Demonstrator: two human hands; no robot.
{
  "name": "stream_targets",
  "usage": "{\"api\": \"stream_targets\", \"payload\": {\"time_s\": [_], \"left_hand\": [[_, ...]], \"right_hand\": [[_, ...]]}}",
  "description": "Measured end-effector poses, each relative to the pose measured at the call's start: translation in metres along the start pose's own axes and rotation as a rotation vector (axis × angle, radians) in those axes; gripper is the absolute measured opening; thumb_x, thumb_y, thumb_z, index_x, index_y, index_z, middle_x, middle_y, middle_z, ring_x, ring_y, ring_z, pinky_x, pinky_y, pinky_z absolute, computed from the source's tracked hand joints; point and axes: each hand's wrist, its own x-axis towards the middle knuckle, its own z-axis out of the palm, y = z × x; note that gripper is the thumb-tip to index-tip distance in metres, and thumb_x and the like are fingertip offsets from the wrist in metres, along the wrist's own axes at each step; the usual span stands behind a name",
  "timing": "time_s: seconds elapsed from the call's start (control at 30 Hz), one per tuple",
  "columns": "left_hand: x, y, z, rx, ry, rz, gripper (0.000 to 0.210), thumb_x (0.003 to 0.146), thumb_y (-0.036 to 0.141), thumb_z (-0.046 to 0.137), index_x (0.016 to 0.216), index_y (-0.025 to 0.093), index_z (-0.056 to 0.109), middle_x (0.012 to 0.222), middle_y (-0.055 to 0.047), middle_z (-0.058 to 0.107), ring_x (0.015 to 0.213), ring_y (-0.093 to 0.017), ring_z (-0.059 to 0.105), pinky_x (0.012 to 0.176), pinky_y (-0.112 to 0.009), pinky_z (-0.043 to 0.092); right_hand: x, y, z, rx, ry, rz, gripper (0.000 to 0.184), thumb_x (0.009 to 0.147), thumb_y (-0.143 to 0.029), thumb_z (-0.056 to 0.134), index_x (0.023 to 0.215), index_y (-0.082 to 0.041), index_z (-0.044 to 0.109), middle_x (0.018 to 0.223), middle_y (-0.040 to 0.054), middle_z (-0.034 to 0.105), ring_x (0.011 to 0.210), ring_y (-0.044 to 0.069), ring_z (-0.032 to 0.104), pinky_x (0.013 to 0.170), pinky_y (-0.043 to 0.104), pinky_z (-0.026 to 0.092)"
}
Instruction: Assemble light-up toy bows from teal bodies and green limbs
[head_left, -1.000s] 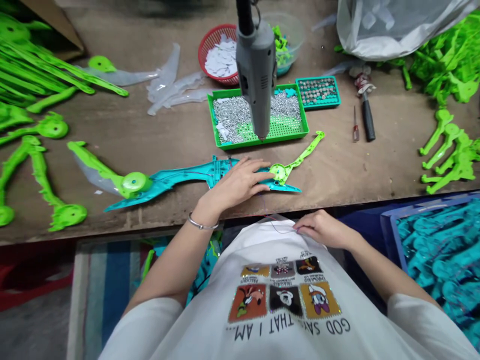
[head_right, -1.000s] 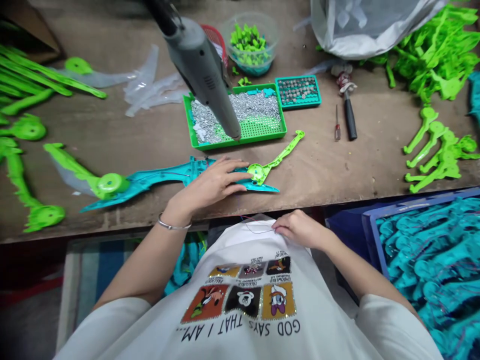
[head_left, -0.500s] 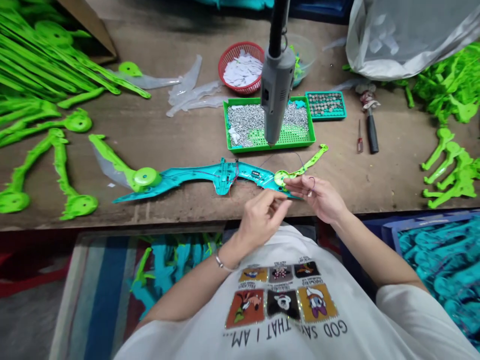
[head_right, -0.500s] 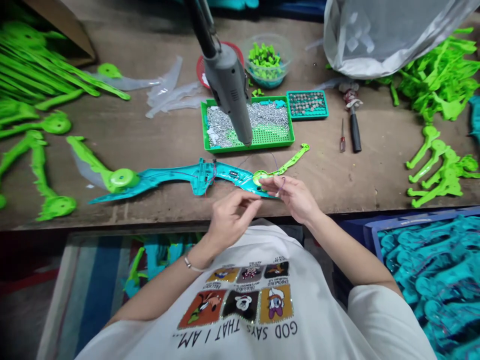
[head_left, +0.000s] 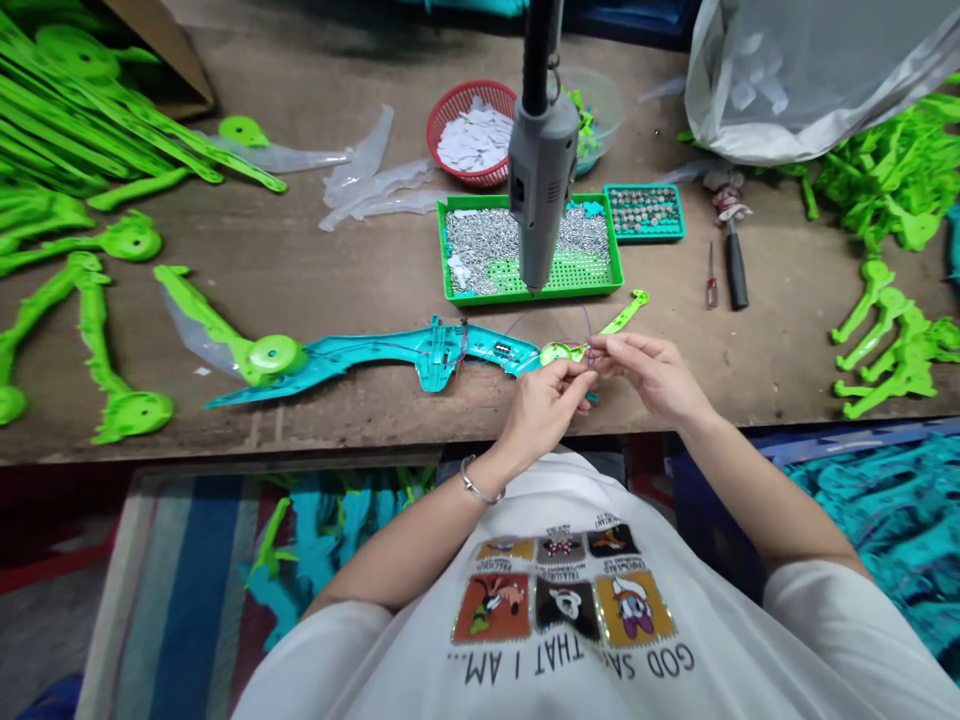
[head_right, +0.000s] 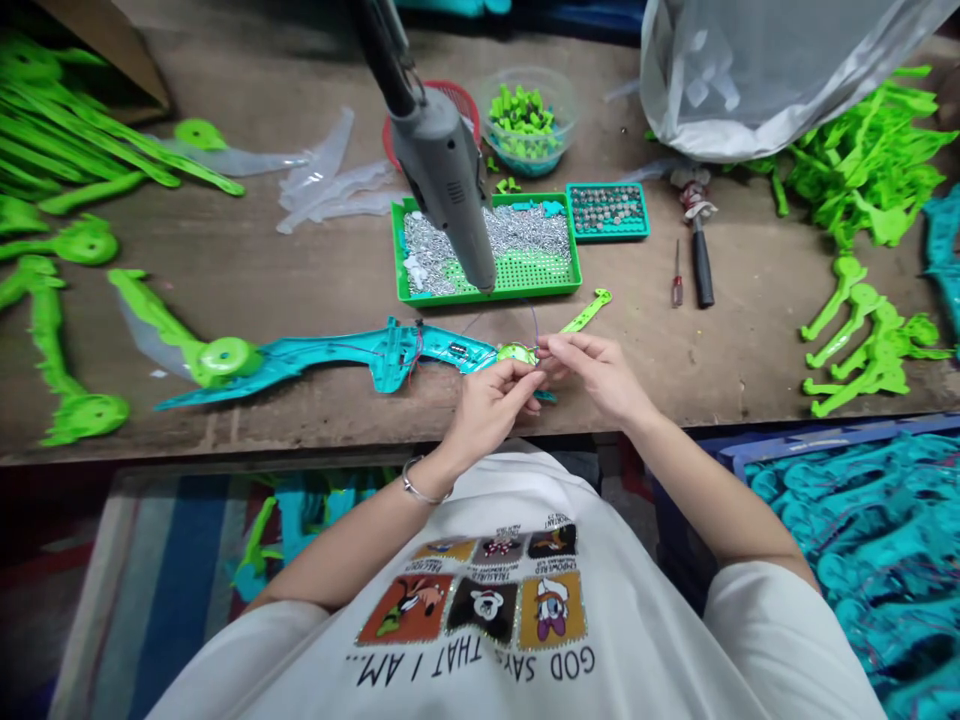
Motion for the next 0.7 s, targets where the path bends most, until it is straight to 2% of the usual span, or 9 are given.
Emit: {"api": "stream_targets", "payload": {"time_s": [0.13,0.23,0.37,0.47,0.57,0.7], "left_hand": [[0.003,0.004,-0.002,0.184,0.015,0.103,0.019,0.099,0.035,0.062,0.097,0.020,0.073,0.076,0.000,0.074,0.064,-0.014,0.073,0.062,-0.023,0.056],[0.008,0.005,-0.002,0.420,0.078,0.264,0.014,0.099,0.030,0.064,0.102,0.020,0.073,0.081,-0.002,0.076,0.072,-0.016,0.073,0.074,-0.028,0.057],[0.014,-0.001,-0.002,0.743,0.155,0.499,0.038,0.099,0.030,0.067,0.133,0.015,0.063,0.121,-0.013,0.074,0.108,-0.025,0.069,0.100,-0.040,0.053],[0.016,-0.009,-0.004,0.949,0.173,0.518,0.045,0.096,0.034,0.070,0.135,0.012,0.061,0.136,-0.017,0.067,0.126,-0.034,0.058,0.108,-0.049,0.046],[0.017,-0.015,-0.007,1.017,0.177,0.500,0.044,0.096,0.037,0.070,0.132,0.014,0.063,0.132,-0.017,0.068,0.124,-0.035,0.058,0.107,-0.051,0.044],[0.020,-0.021,-0.016,1.033,0.139,0.564,0.040,0.099,0.043,0.065,0.129,0.016,0.067,0.128,-0.014,0.071,0.119,-0.031,0.060,0.105,-0.048,0.044]], "right_hand": [[0.011,-0.013,-0.006,-0.207,-0.058,-0.013,0.039,0.068,-0.039,0.093,0.098,-0.020,0.079,0.092,0.0026,0.079,0.084,0.017,0.071,0.083,0.033,0.059],[0.025,-0.019,-0.012,-0.284,-0.108,-0.052,0.036,0.069,-0.037,0.091,0.096,-0.019,0.075,0.086,0.0029,0.076,0.082,0.017,0.070,0.081,0.034,0.059],[0.055,-0.022,-0.029,-0.391,-0.120,-0.183,0.032,0.072,-0.032,0.086,0.099,-0.018,0.074,0.091,0.0029,0.075,0.083,0.016,0.069,0.081,0.033,0.059],[0.075,-0.020,-0.041,-0.469,-0.171,-0.216,0.029,0.074,-0.030,0.084,0.098,-0.019,0.072,0.085,0.0022,0.074,0.079,0.016,0.068,0.075,0.032,0.059],[0.084,-0.016,-0.045,-0.588,-0.238,-0.269,0.024,0.077,-0.029,0.081,0.096,-0.019,0.071,0.087,0.0029,0.075,0.080,0.017,0.070,0.076,0.032,0.058],[0.085,-0.012,-0.044,-0.667,-0.331,-0.292,0.021,0.079,-0.027,0.079,0.096,-0.019,0.069,0.091,0.0036,0.076,0.083,0.018,0.072,0.078,0.031,0.057]]}}
